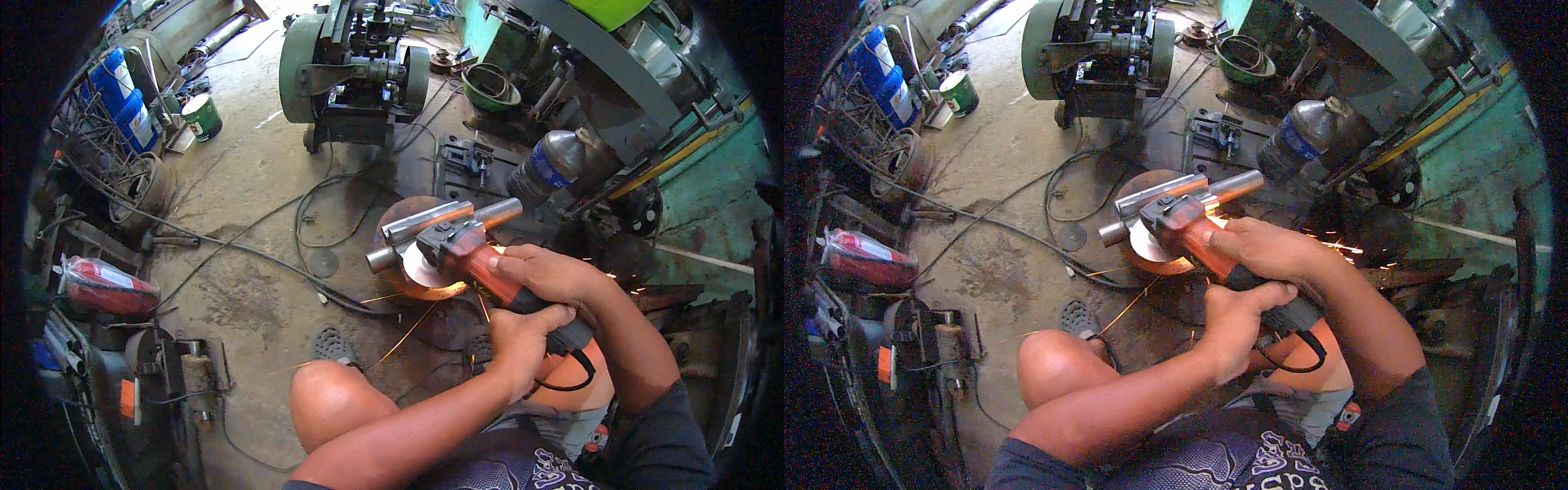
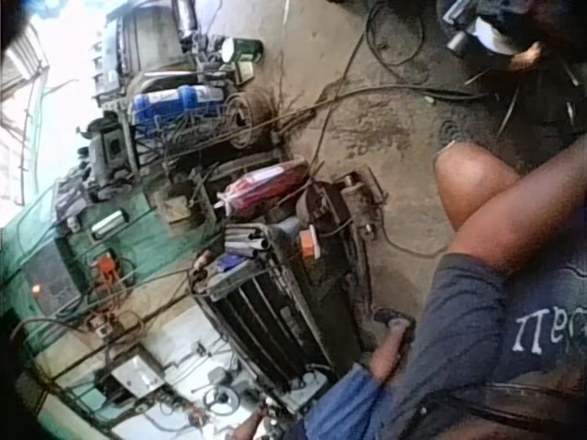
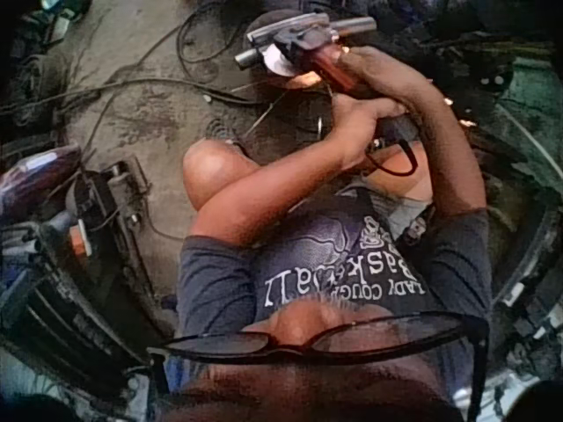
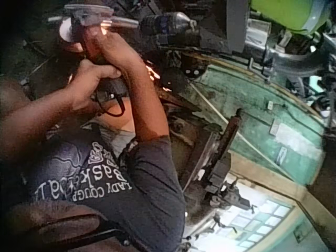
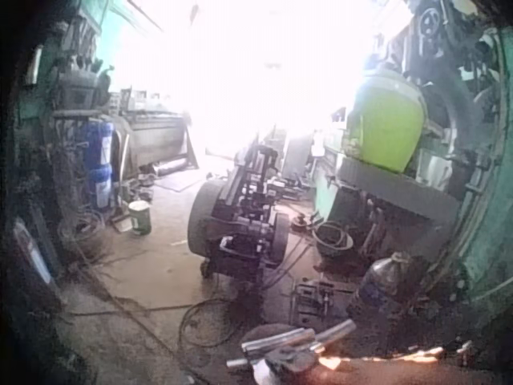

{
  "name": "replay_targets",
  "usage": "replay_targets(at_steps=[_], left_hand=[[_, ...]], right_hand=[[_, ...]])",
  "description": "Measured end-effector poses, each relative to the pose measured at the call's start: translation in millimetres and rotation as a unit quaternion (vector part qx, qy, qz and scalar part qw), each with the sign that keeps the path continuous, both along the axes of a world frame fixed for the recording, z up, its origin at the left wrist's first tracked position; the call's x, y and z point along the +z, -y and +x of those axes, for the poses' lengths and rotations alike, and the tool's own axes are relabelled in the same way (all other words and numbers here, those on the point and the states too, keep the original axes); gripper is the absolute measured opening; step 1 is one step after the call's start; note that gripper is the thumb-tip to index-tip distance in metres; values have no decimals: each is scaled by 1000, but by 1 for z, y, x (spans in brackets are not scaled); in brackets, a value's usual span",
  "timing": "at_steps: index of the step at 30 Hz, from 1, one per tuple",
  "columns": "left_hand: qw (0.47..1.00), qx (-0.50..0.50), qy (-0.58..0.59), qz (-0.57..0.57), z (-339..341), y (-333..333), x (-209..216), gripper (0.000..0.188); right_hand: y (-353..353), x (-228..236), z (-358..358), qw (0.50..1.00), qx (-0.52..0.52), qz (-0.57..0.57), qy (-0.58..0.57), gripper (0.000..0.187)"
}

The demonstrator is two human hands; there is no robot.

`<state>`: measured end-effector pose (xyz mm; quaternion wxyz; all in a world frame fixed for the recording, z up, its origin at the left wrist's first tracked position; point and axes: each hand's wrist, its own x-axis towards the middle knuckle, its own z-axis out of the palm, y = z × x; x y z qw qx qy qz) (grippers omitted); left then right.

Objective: The person sits on the floor and uses an angle grinder to smooth the edges of several metal pipes. Sparks fly as the grinder contacts the metal. The person repositions the pipes and continues grinding different sections.

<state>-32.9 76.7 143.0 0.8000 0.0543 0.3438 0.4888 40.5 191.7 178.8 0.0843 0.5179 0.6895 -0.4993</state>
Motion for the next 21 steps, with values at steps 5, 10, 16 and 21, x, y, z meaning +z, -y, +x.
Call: replay_targets(at_steps=[5, 10, 16, 21], left_hand=[[999, 29, 10, -12, -10, -1, 5, 22], [1000, 28, -9, -6, -9, -4, 9, 22], [999, 2, 36, 18, 11, -17, 14, 22], [996, -35, 59, 52, 29, -35, 12, 19]], right_hand=[[-8, 1, -12, 997, 76, 24, 4, 56], [-11, 6, -14, 997, 70, 4, 13, 56], [-21, 21, 13, 998, 16, -13, 67, 55], [-33, 32, 37, 995, -30, -15, 92, 53]])
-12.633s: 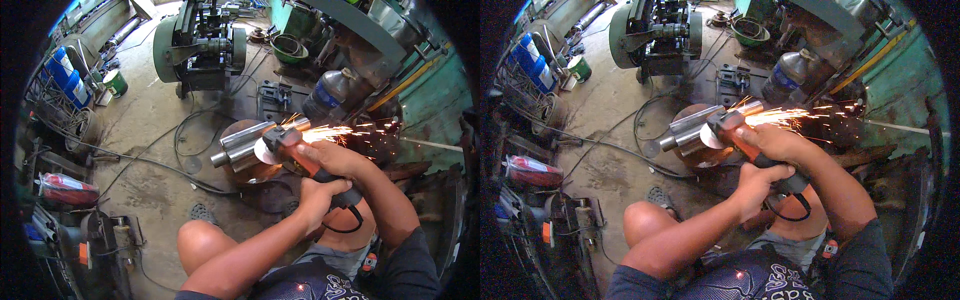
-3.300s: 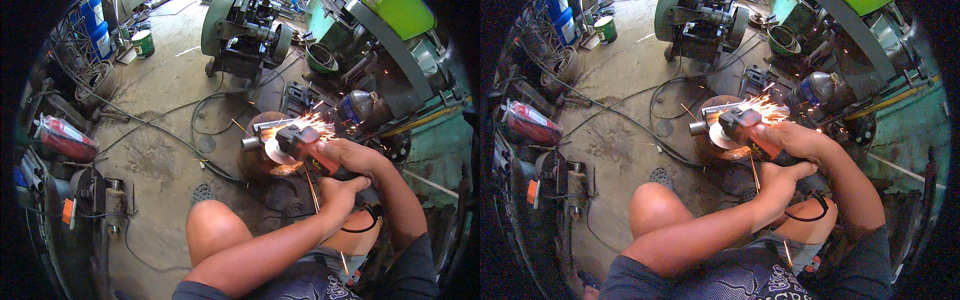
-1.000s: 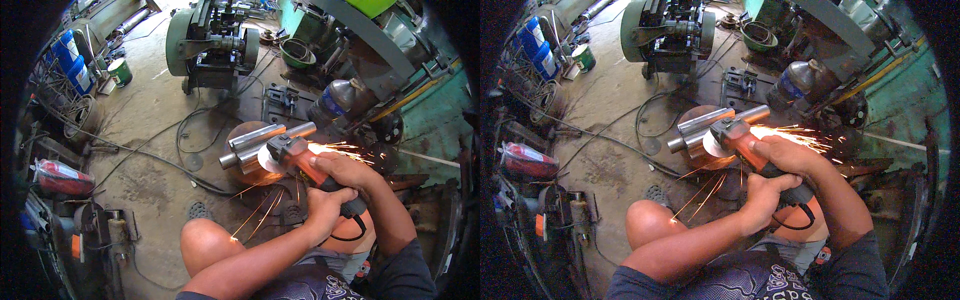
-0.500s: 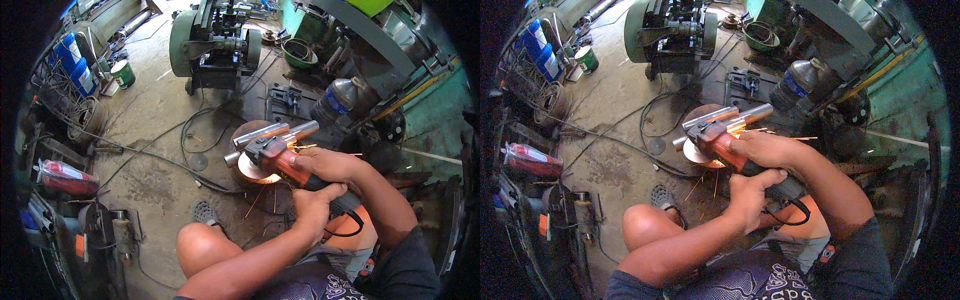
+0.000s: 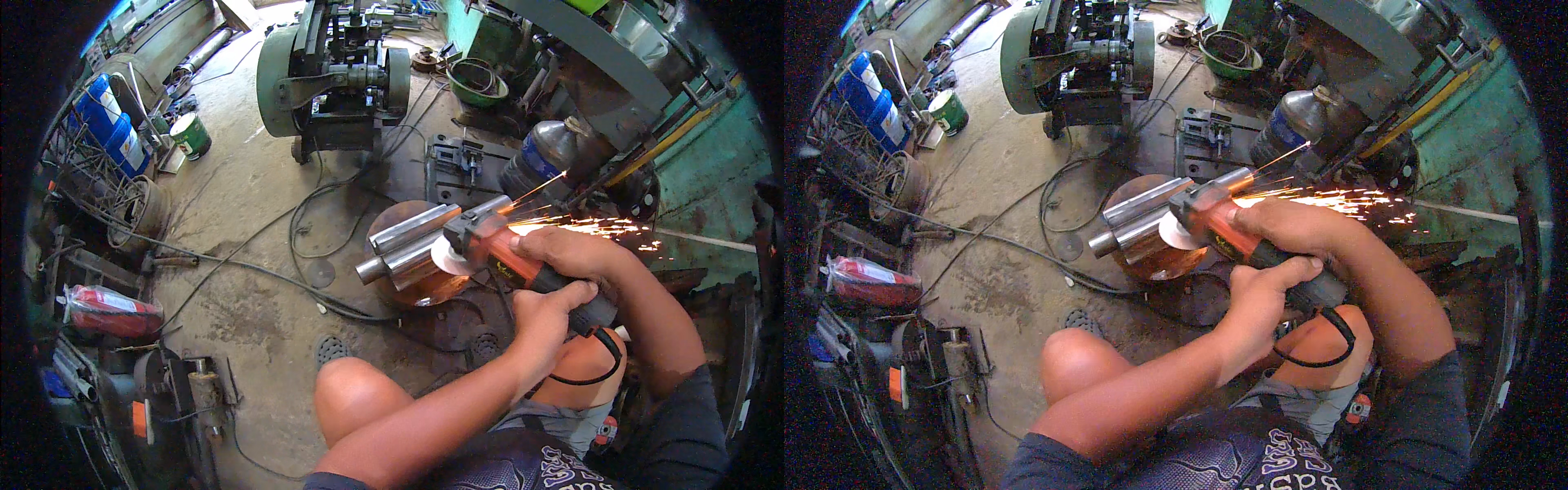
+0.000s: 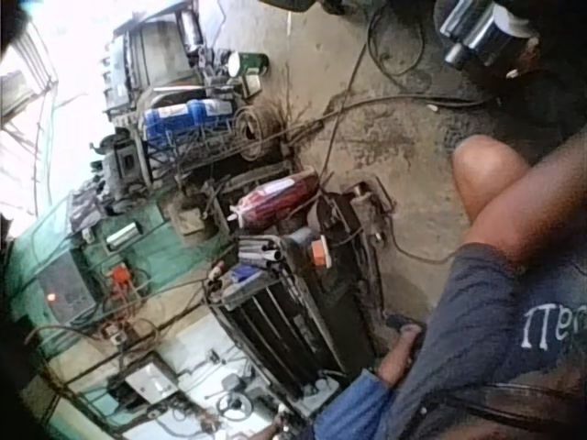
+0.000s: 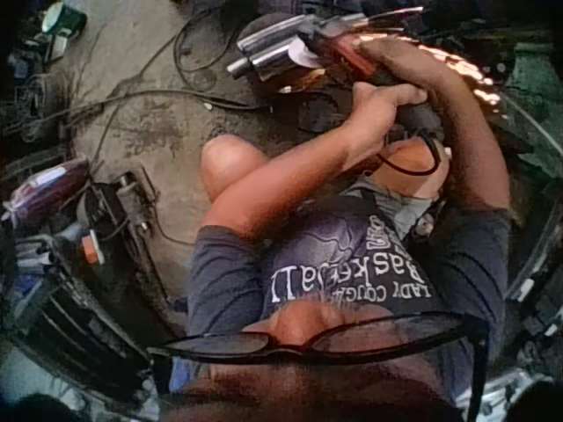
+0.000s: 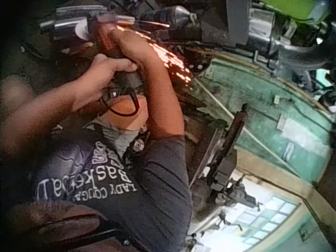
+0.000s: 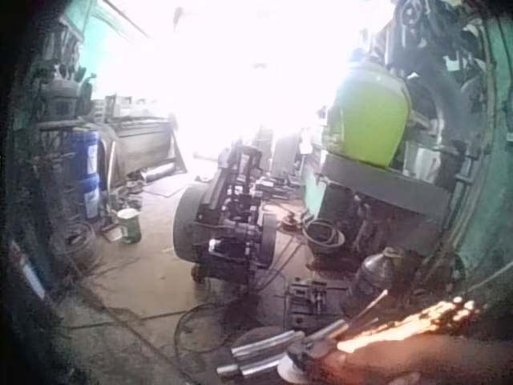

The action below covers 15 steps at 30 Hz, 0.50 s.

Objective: The person sits on the floor and uses an angle grinder to smooth the edges of several metal pipes. Sparks fly as the grinder contacts the metal. The person repositions the pipes and continues grinding different sections.

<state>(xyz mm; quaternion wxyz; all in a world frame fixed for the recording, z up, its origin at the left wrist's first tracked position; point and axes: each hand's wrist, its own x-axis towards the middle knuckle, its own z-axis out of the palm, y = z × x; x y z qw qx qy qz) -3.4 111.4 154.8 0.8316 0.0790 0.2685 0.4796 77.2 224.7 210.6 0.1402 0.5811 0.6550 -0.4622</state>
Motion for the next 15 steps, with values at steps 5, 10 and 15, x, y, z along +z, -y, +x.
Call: replay_targets(at_steps=[5, 10, 15], left_hand=[[1000, -2, 12, 1, 3, -7, 0, 22], [999, 25, -14, -23, -11, 2, 4, 25], [993, 104, 5, -47, -31, 14, 10, 21]], right_hand=[[0, 8, -3, 1000, -15, 6, -9, 54], [4, 11, -25, 1000, 0, -16, -6, 53], [7, 2, -51, 998, 6, -56, -34, 54]])
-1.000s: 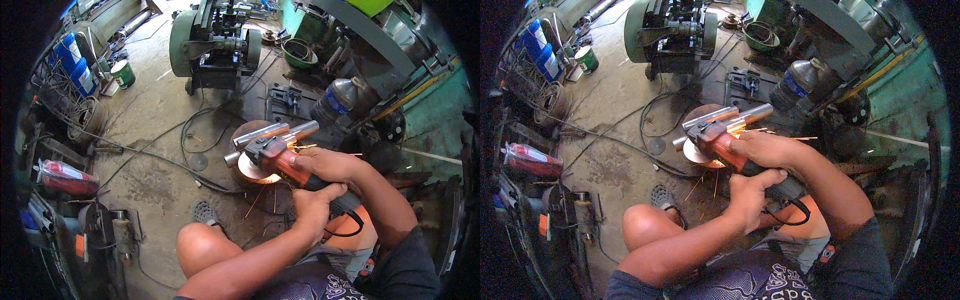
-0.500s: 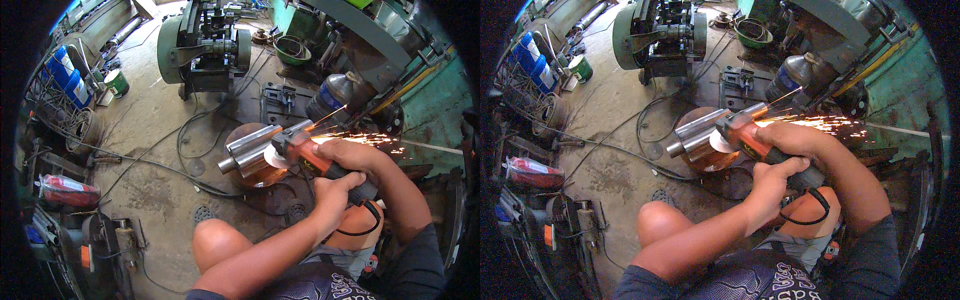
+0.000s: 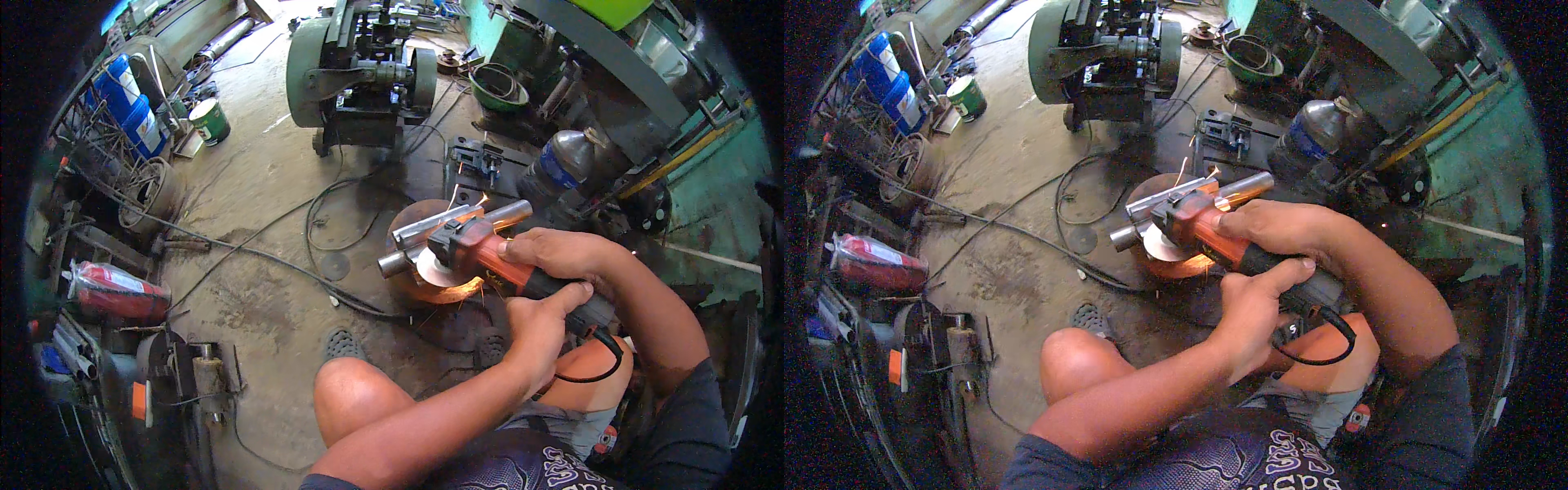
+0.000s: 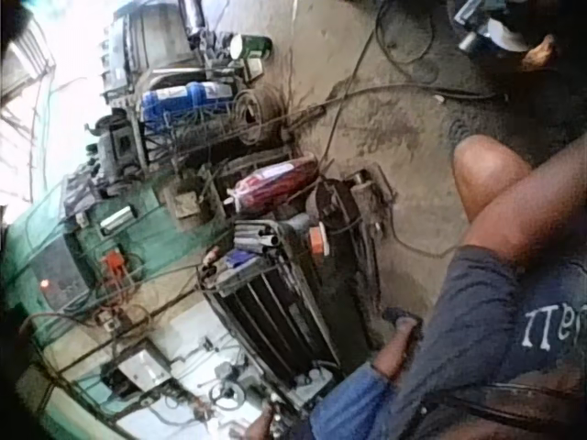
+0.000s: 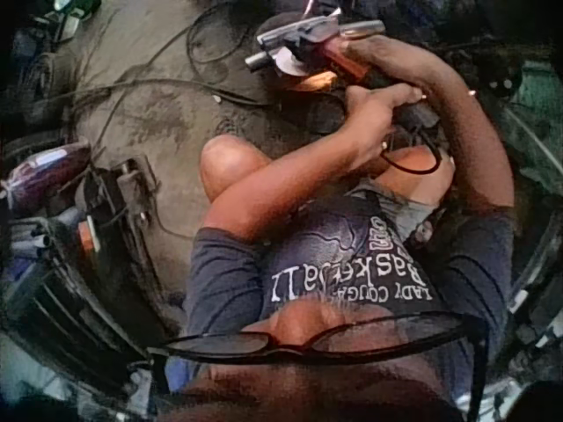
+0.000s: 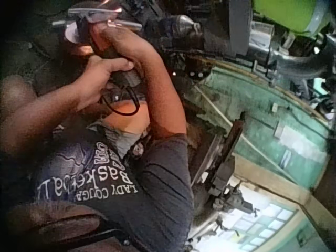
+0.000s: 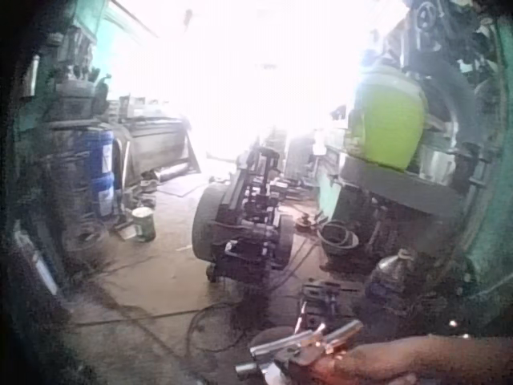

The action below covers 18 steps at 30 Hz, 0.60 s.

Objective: The person sits on the floor and uses an angle grinder to smooth the edges of several metal pipes. Sparks fly as the grinder contacts the metal. The person repositions the pipes and continues grinding different sections.

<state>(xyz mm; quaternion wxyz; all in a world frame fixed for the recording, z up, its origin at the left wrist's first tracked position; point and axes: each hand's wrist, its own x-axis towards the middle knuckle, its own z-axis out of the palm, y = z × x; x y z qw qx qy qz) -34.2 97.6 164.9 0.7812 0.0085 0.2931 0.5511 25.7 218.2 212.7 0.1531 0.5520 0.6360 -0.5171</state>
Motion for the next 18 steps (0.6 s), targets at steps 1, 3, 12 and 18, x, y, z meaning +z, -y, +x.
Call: replay_targets(at_steps=[1, 3, 12, 18], left_hand=[[1000, -11, -7, -19, -4, 1, 1, 21], [999, -13, -16, -33, -13, 4, 1, 22], [1000, 6, 4, -25, -16, 6, 0, 22], [997, -66, -26, 12, 9, -11, -8, 23]], right_hand=[[0, -2, -6, 999, 16, 3, -27, 54], [1, -6, -18, 998, 45, 15, -52, 54], [2, 6, -32, 996, 84, 29, 1, 54], [-4, 9, 2, 999, 9, 38, 22, 52]])
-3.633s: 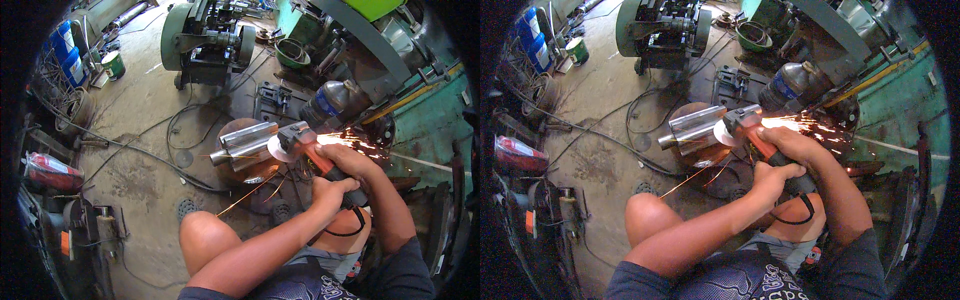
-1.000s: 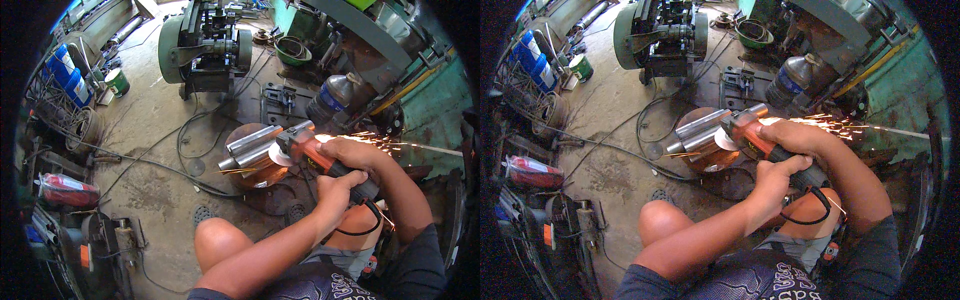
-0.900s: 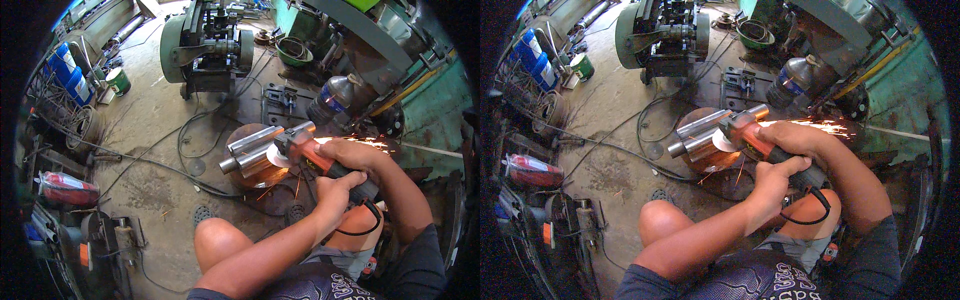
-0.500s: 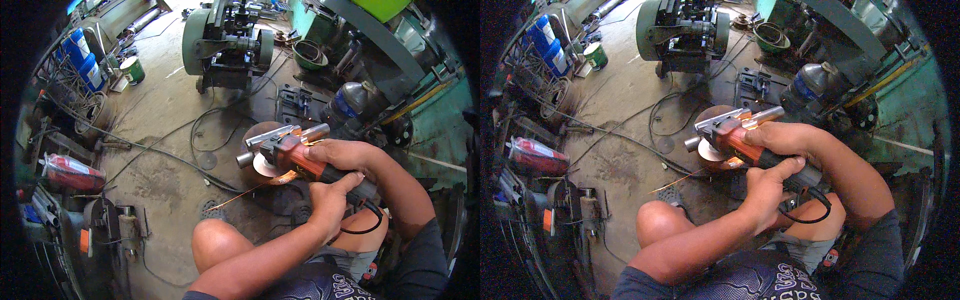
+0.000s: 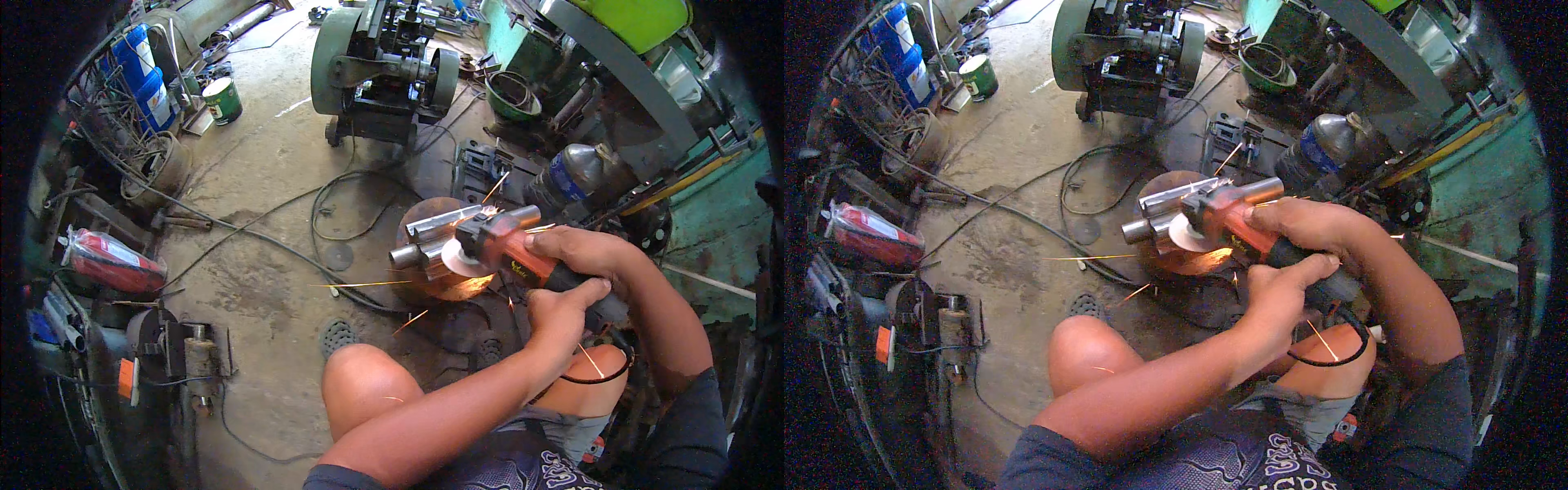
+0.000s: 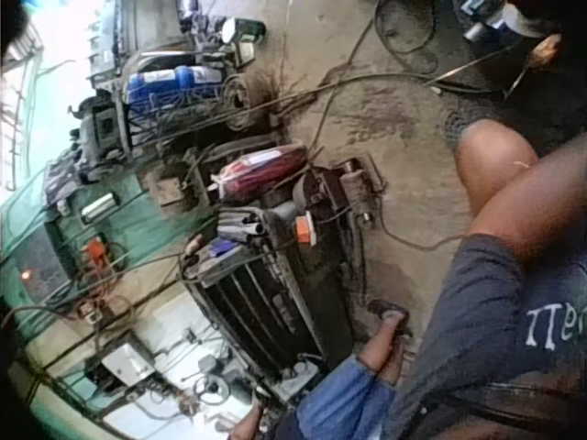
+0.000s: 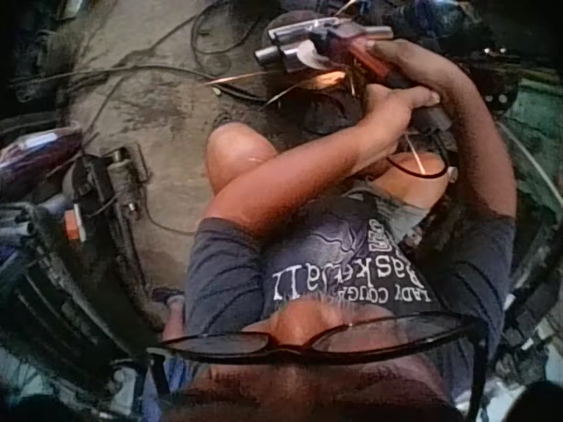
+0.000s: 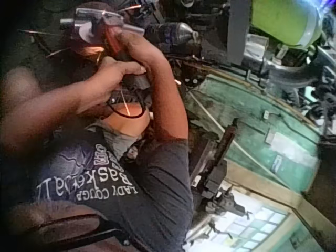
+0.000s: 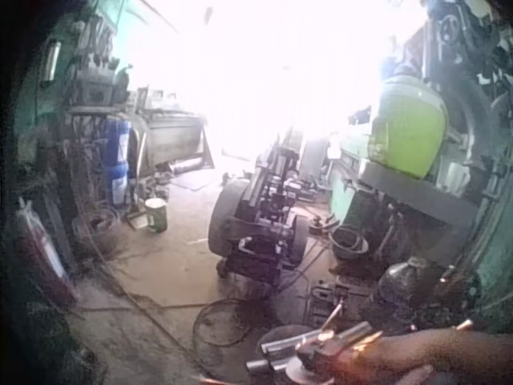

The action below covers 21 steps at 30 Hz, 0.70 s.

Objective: The person sits on the floor and uses an angle grinder to smooth the edges of several metal pipes. Sparks fly as the grinder contacts the metal. The person repositions the pipes and continues grinding different sections.

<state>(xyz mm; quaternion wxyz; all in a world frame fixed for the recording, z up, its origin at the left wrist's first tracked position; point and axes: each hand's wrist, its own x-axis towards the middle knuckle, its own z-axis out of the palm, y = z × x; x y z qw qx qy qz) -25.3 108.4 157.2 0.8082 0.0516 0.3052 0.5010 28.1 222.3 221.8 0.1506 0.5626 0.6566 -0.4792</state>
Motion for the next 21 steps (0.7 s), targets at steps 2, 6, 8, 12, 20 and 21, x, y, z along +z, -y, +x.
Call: replay_targets(at_steps=[2, 6, 8, 12, 20, 21], left_hand=[[1000, 3, 24, 3, 9, -7, -1, 23], [999, -25, 26, 21, 22, -25, -4, 24], [999, -24, 29, 29, 25, -27, -5, 25], [999, -31, 24, 25, 25, -21, -5, 25], [998, -25, -52, -3, -4, 6, -3, 28], [999, -17, -43, -10, -8, 10, 0, 29]], right_hand=[[-8, -7, 14, 1000, -17, -6, -17, 49], [-26, -15, 38, 997, -5, 42, 63, 46], [-21, -20, 48, 997, -48, 55, -1, 48], [-18, -22, 50, 997, -28, 72, 3, 50], [2, -21, 15, 999, -10, -6, -40, 49], [4, -23, 10, 998, 1, -16, -59, 50]])
